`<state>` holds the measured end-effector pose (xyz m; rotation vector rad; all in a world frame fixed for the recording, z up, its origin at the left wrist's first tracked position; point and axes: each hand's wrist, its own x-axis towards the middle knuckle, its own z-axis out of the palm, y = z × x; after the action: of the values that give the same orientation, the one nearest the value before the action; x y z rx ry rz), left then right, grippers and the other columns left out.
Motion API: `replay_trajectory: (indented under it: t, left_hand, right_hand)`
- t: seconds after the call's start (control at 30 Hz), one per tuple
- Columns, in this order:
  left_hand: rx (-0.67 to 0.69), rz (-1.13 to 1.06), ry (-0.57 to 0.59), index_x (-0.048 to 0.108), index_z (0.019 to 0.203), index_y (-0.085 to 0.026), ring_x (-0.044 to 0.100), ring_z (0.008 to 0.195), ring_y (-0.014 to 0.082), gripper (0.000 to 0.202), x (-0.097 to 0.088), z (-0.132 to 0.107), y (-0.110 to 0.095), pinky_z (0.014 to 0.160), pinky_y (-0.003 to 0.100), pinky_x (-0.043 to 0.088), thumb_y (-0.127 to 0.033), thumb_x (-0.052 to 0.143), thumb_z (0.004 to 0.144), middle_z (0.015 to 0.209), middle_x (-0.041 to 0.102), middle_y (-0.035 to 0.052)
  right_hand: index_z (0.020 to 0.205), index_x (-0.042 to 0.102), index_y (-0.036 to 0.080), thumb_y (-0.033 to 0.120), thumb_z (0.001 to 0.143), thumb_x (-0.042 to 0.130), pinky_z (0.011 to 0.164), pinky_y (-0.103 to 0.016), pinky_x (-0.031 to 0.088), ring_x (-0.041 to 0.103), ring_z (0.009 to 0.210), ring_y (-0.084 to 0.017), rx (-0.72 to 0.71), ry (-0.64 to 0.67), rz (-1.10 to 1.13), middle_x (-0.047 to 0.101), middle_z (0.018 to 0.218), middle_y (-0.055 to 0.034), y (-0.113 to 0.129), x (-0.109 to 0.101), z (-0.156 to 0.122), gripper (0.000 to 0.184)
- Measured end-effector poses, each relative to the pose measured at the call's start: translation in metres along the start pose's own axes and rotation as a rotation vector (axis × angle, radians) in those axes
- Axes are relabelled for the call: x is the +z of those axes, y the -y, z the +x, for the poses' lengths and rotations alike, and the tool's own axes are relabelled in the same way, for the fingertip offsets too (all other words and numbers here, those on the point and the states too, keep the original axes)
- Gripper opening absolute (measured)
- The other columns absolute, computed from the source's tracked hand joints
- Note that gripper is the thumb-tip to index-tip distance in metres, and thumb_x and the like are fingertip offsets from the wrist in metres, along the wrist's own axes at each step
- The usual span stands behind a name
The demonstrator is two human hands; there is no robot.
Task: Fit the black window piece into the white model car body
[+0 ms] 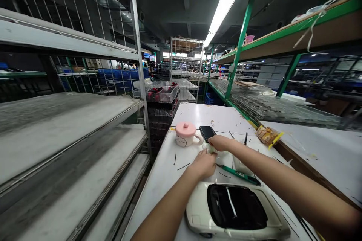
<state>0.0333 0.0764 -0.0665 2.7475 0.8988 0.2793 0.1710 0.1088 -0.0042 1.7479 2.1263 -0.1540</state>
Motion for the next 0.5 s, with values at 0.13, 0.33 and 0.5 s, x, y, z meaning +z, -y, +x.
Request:
replay_trajectory:
  t: [0.13, 0.33, 0.5]
  left_hand:
    - [-0.037, 0.036, -0.015, 0.056, 0.127, -0.017, 0.057, 0.118, 0.0265, 0.036, -0.003, -0.001, -0.001, 0.100, 0.051, 0.049, -0.034, 0.059, 0.095, 0.132, 0.056, 0.0112]
    - [-0.036, 0.022, -0.010, 0.055, 0.128, -0.017, 0.058, 0.116, 0.0260, 0.037, -0.003, 0.000, 0.002, 0.098, 0.050, 0.051, -0.035, 0.059, 0.096, 0.130, 0.057, 0.0111]
    - [-0.022, -0.023, 0.002, 0.054, 0.130, -0.018, 0.055, 0.121, 0.0275, 0.039, -0.001, 0.000, 0.005, 0.102, 0.052, 0.048, -0.035, 0.059, 0.096, 0.136, 0.054, 0.0116]
  right_hand:
    - [0.122, 0.059, 0.015, 0.035, 0.094, 0.064, 0.090, -0.043, 0.054, 0.062, 0.108, -0.023, 0.064, -0.058, -0.028, 0.060, 0.124, -0.0105, 0.002, 0.010, 0.006, 0.035]
    - [0.123, 0.059, 0.016, 0.036, 0.095, 0.062, 0.088, -0.043, 0.055, 0.063, 0.105, -0.022, 0.159, -0.083, -0.051, 0.061, 0.123, -0.0097, 0.004, 0.015, 0.016, 0.035]
    - [0.121, 0.059, 0.015, 0.035, 0.094, 0.063, 0.088, -0.042, 0.055, 0.063, 0.105, -0.022, 0.177, -0.084, -0.044, 0.061, 0.122, -0.0096, 0.011, 0.018, 0.023, 0.035]
